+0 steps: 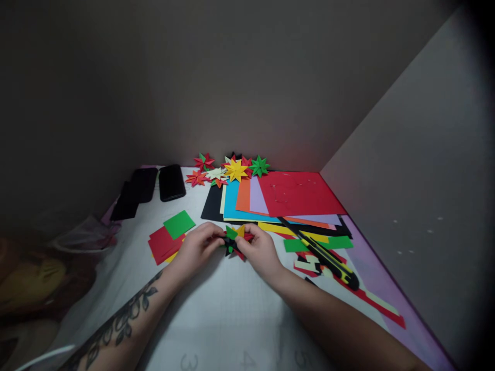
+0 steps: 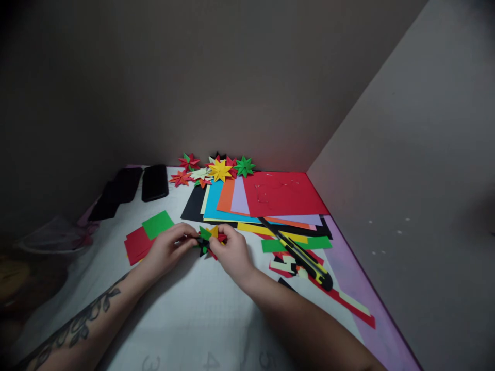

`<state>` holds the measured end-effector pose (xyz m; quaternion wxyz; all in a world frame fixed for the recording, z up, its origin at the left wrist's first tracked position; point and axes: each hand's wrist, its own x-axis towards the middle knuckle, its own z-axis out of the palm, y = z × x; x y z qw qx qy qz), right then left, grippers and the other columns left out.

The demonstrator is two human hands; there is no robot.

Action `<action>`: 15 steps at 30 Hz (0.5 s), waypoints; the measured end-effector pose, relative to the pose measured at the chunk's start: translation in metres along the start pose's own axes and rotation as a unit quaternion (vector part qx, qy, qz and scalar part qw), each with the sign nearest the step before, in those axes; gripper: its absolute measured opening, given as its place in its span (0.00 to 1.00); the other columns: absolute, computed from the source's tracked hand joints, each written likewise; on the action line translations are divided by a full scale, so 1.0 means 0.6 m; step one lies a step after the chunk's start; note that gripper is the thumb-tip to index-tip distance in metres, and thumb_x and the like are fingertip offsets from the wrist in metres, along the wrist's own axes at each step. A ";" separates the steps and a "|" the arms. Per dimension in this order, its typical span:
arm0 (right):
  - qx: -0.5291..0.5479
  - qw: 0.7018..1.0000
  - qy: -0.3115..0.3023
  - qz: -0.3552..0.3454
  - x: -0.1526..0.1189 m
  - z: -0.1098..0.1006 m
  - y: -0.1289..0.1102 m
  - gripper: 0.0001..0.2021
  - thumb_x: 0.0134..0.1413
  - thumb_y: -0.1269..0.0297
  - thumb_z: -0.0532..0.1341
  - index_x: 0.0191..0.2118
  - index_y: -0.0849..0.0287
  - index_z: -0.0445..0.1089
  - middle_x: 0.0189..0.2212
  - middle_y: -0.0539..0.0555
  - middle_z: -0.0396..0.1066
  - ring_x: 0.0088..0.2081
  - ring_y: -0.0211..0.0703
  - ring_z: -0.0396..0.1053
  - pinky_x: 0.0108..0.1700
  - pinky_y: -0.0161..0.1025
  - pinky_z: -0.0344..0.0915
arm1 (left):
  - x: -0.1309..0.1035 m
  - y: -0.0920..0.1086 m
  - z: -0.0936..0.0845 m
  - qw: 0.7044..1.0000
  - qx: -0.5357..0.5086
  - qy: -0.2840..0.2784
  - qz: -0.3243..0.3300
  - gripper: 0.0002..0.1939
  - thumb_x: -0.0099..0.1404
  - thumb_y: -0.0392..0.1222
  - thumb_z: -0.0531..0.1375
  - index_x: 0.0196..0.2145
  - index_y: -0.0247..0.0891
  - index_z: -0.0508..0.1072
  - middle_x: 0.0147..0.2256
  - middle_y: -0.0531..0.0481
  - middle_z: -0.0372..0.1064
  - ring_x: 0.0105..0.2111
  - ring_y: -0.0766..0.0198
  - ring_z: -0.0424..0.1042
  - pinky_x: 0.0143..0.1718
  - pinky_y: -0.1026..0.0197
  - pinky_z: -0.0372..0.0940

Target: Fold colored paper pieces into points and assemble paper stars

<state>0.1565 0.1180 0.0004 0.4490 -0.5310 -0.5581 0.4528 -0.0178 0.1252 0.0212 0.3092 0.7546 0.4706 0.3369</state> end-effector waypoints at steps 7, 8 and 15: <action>-0.034 0.999 0.014 -0.021 -0.002 -0.002 -0.002 0.03 0.47 0.66 0.57 0.28 0.59 0.66 0.22 0.48 0.66 0.24 0.35 0.62 0.24 0.30 0.58 | -0.003 0.010 -0.004 0.999 0.017 0.008 0.041 0.05 0.62 0.38 0.55 0.34 0.39 0.70 0.35 0.47 0.67 0.37 0.62 0.67 0.39 0.59 0.63; -0.041 0.999 0.016 -0.025 -0.003 -0.002 -0.003 0.03 0.47 0.66 0.57 0.28 0.59 0.65 0.23 0.48 0.66 0.24 0.35 0.62 0.25 0.30 0.58 | -0.003 0.011 -0.003 0.999 0.024 0.010 0.046 0.05 0.62 0.38 0.54 0.34 0.39 0.70 0.35 0.47 0.67 0.37 0.62 0.67 0.39 0.59 0.63; -0.039 0.999 0.017 -0.019 -0.003 -0.002 -0.004 0.02 0.47 0.66 0.57 0.28 0.59 0.65 0.21 0.47 0.64 0.22 0.34 0.60 0.23 0.30 0.57 | -0.006 0.001 0.002 0.991 0.120 0.003 0.062 0.06 0.62 0.36 0.54 0.35 0.40 0.72 0.35 0.48 0.65 0.36 0.63 0.65 0.36 0.61 0.62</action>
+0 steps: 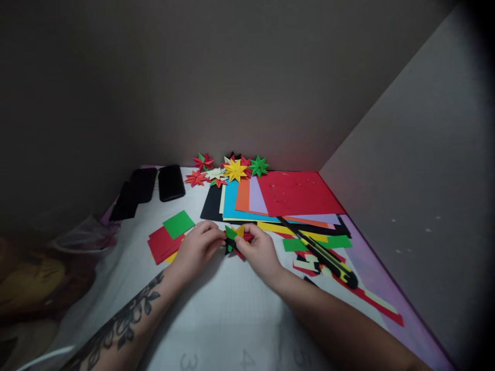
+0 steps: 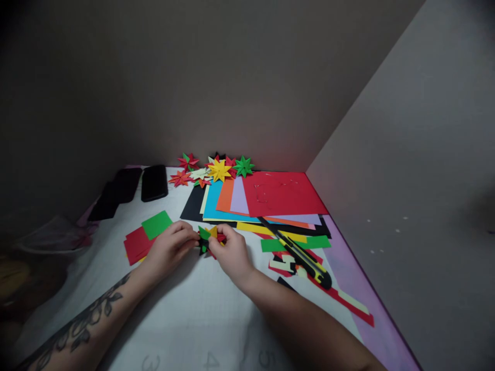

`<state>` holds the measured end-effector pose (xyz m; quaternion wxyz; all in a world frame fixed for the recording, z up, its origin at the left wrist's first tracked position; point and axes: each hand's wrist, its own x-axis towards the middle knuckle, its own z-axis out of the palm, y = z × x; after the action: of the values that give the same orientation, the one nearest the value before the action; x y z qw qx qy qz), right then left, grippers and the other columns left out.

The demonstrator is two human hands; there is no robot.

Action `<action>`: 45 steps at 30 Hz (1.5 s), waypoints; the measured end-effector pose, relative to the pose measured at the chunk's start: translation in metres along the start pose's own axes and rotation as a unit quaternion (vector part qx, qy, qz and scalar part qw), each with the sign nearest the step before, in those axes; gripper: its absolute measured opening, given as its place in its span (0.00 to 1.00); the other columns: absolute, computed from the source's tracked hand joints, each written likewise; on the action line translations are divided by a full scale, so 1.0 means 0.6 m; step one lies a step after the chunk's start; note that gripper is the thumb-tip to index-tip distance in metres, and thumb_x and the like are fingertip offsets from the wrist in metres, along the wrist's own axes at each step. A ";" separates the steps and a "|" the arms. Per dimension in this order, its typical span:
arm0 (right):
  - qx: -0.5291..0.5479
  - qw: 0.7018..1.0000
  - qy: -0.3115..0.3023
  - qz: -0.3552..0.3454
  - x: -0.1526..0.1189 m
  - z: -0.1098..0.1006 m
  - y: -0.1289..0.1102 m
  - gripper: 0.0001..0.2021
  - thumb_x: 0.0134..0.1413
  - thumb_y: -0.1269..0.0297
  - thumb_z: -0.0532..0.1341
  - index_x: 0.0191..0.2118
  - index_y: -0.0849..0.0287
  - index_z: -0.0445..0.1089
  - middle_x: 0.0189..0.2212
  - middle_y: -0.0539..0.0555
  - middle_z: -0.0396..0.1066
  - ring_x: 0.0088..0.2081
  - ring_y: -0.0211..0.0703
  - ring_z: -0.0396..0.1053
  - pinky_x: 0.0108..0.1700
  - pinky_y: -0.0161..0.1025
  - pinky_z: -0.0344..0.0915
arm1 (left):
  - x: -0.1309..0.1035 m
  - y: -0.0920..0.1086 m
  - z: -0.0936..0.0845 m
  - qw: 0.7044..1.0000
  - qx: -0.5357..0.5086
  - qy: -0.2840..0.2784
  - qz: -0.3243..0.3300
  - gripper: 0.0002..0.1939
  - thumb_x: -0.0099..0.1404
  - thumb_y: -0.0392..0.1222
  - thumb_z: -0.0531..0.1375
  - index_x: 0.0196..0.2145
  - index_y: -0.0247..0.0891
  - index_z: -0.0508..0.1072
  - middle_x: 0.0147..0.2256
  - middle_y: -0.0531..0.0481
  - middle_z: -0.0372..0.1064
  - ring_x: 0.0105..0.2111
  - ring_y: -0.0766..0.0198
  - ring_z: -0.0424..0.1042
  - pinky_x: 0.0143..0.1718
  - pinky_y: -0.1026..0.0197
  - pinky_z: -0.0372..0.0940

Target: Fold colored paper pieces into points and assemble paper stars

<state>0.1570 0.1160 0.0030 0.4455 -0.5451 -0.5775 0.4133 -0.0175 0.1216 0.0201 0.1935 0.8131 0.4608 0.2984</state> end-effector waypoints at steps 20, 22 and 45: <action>0.084 0.995 -0.050 0.028 0.000 0.009 0.005 0.03 0.47 0.66 0.58 0.27 0.60 0.65 0.22 0.48 0.66 0.23 0.35 0.63 0.25 0.31 0.61 | 0.002 0.007 0.015 0.972 -0.142 0.076 -0.169 0.06 0.60 0.42 0.56 0.27 0.38 0.66 0.26 0.54 0.66 0.26 0.67 0.65 0.28 0.65 0.60; 0.085 0.995 -0.053 0.029 0.000 0.009 0.007 0.03 0.47 0.67 0.58 0.29 0.60 0.66 0.24 0.49 0.67 0.24 0.36 0.64 0.27 0.32 0.62 | 0.002 0.008 0.016 0.969 -0.151 0.096 -0.169 0.06 0.60 0.42 0.56 0.28 0.38 0.66 0.26 0.54 0.66 0.26 0.67 0.66 0.27 0.65 0.61; -0.057 0.998 -0.009 -0.037 -0.003 0.008 0.004 0.04 0.50 0.65 0.58 0.31 0.58 0.67 0.26 0.50 0.69 0.27 0.38 0.66 0.28 0.32 0.61 | 0.010 0.009 0.022 0.942 -0.251 0.025 -0.221 0.05 0.56 0.40 0.57 0.26 0.36 0.68 0.27 0.51 0.66 0.28 0.65 0.65 0.30 0.63 0.60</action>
<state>0.1530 0.1143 -0.0007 0.4234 -0.5444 -0.6237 0.3678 -0.0030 0.1238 0.0154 0.4406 0.6080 0.5440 0.3745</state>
